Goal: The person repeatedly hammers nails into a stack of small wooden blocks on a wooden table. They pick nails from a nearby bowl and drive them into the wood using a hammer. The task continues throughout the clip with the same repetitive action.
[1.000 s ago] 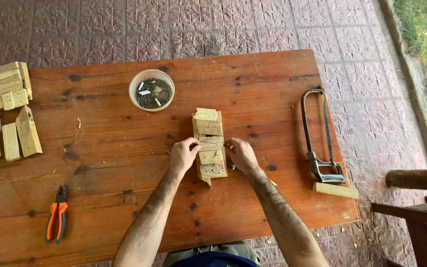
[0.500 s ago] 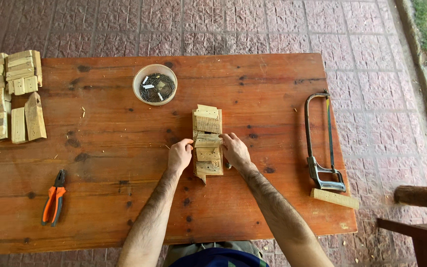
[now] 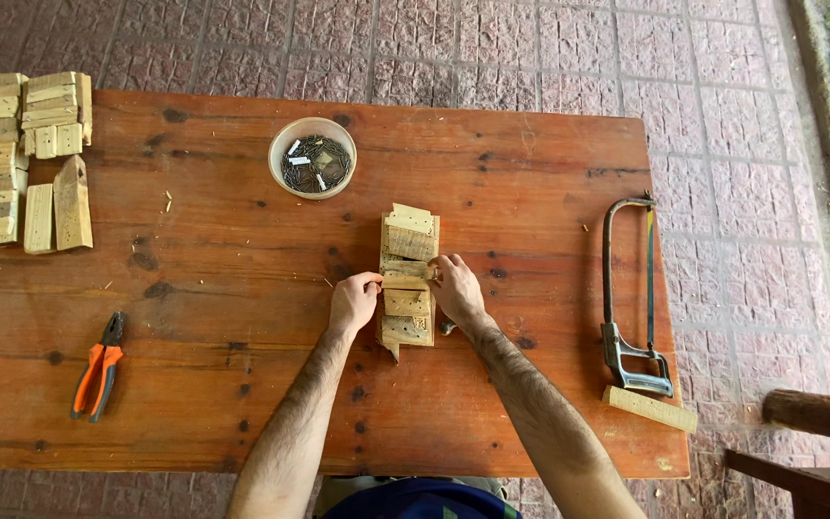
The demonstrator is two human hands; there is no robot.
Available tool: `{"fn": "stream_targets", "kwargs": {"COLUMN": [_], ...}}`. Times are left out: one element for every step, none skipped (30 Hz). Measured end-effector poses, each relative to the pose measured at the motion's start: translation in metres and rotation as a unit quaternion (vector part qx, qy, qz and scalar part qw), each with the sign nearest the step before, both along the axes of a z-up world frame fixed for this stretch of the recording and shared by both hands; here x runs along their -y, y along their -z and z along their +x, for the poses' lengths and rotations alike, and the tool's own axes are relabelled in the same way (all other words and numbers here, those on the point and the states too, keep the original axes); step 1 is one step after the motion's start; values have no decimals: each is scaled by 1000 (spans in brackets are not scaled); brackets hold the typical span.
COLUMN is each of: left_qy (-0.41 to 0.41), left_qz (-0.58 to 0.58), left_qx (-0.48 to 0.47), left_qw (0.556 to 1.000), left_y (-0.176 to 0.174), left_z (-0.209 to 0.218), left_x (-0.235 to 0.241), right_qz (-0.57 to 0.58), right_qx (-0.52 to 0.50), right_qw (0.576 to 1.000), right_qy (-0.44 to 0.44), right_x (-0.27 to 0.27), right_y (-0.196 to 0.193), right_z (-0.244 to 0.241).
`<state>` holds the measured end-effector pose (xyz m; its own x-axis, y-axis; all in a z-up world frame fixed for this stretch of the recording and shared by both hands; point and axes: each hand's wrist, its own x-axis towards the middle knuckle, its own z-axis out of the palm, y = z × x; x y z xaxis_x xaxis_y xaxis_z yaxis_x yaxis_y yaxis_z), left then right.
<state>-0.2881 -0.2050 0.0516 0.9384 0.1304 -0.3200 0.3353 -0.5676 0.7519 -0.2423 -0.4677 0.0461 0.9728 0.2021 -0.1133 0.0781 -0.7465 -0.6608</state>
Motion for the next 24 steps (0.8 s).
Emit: {"fn": "stream_targets", "kwargs": {"left_qy": [-6, -7, -20, -34, -35, -46, -58, -58, -59, -61, -61, -59, -57, -57, -56, -56, -57, -52, -48, -47, -45, -42, -41, -37], "left_qz": [-7, -8, -29, -51, -51, -70, -89, -89, -109, -130, -130, -137, -145, -145, -145, -145, -144, -133, -121, -121, -113, -104, -105, -103], "left_qx": [0, -2, 0, 2, 0, 1, 2, 1, 2, 6, 6, 9, 12, 12, 13, 16, 16, 14, 13, 13, 14, 13, 12, 13], "left_qw": [1000, 1000, 999, 998, 998, 996, 994, 994, 992, 990, 990, 989, 988, 988, 988, 988, 988, 990, 991, 991, 993, 994, 994, 994], "left_y": [-2, -15, -28, -41, -43, -44, -46, -39, -33, -27, -28, -28, -29, -27, -24, -22, -24, -26, -27, -26, -25, -24, -22, -20], "left_z": [0, -2, -5, -7, -7, -9, -10, -10, -11, -9, -7, -8, -9, -9, -10, -9, -8, -9, -10, -9, -7, -7, -7, -5], "left_x": [0, 2, 4, 5, 6, 7, 9, 10, 10, 11, 12, 12, 13, 13, 12, 11, 9, 9, 9, 8, 7, 6, 7, 7], "right_qz": [37, 36, 74, 111, 111, 100, 90, 90, 90, 91, 90, 61, 31, 31, 18, 6, 7, 19, 32, 32, 65, 98, 98, 102], "right_qx": [8, 5, 36, 66, 64, 83, 103, 101, 99, 99, 100, 93, 85, 85, 52, 20, 20, 20, 19, 19, 3, -14, -15, -27], "right_qw": [999, 999, 996, 991, 991, 991, 990, 990, 991, 991, 991, 994, 995, 995, 997, 997, 997, 998, 998, 998, 997, 995, 995, 994], "right_qy": [8, 7, 23, 39, 38, 32, 27, 27, 12, -4, -4, -20, -36, -36, -53, -69, -70, -61, -53, -53, -35, -17, -16, -12], "right_x": [-2, -1, -1, -1, -1, 0, 2, 3, 4, 5, 4, 3, 3, 6, 9, 11, 10, 11, 12, 10, 9, 9, 9, 9], "right_y": [1, -9, -19, -29, -26, -23, -20, -18, -15, -14, -13, -12, -11, -11, -12, -12, -11, -9, -7, -9, -10, -12, -10, -8], "right_z": [2, 2, 2, 2, 3, 3, 2, 0, -2, 0, -1, -4, -8, -10, -12, -13, -11, -13, -14, -13, -12, -13, -14, -14]}}
